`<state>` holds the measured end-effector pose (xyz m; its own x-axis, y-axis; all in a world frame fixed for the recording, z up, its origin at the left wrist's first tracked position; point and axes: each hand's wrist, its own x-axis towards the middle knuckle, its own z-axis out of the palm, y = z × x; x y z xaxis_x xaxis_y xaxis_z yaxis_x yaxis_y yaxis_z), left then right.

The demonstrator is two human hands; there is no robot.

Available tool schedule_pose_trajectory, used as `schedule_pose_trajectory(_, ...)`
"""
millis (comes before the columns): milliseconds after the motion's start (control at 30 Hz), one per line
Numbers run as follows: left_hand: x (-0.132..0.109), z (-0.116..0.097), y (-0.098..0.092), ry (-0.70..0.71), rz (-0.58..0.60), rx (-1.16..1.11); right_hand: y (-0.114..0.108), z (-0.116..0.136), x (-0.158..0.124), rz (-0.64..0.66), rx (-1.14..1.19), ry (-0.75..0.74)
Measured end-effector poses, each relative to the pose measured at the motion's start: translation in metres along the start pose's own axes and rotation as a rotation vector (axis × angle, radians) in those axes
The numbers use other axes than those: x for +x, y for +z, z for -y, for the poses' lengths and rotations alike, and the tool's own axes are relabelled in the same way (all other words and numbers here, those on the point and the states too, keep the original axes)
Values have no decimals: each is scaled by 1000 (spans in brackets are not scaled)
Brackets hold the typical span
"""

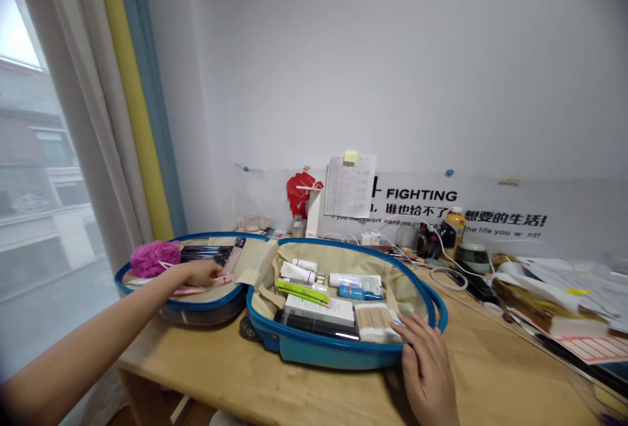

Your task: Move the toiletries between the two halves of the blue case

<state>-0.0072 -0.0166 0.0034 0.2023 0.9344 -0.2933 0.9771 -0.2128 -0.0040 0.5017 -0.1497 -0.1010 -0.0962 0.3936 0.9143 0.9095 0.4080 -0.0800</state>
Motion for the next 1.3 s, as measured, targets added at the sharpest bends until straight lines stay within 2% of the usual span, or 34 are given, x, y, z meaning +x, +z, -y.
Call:
schedule_pose_trajectory(67,-3,0,-3,3,-64,-17,0,1,0,9,0,12)
schedule_pose_trajectory(200,-8,-10,-22,3,-304,-64,1,3,2,-9,18,9)
schedule_pose_trajectory(267,-9,-25,-37,26,-413,-85,1,5,3,-27,18,-5)
schedule_pose_trajectory(367,-10,-63,-58,124,-505,-95,2,5,3,-32,6,-15)
schedule_pose_trajectory(433,-9,-95,-65,239,-526,-80,2,4,2,-22,0,-4)
schedule_pose_trajectory(500,-5,-129,-62,362,-519,-51,2,4,2,-17,-1,16)
schedule_pose_trajectory(600,6,-170,-47,493,-447,7,0,4,2,-6,20,12)
schedule_pose_trajectory(700,20,-192,-29,547,-354,64,-1,5,2,7,24,34)
schedule_pose_trajectory(867,35,-197,-16,570,-304,99,1,4,-1,19,20,65)
schedule_pose_trajectory(1100,34,-189,-15,552,-298,91,1,7,2,-34,47,19)
schedule_pose_trajectory(1200,29,-178,-21,517,-316,64,-1,7,4,-32,29,-7)
schedule_pose_trajectory(1300,21,-153,-37,457,-384,7,-1,5,4,-21,4,-24)
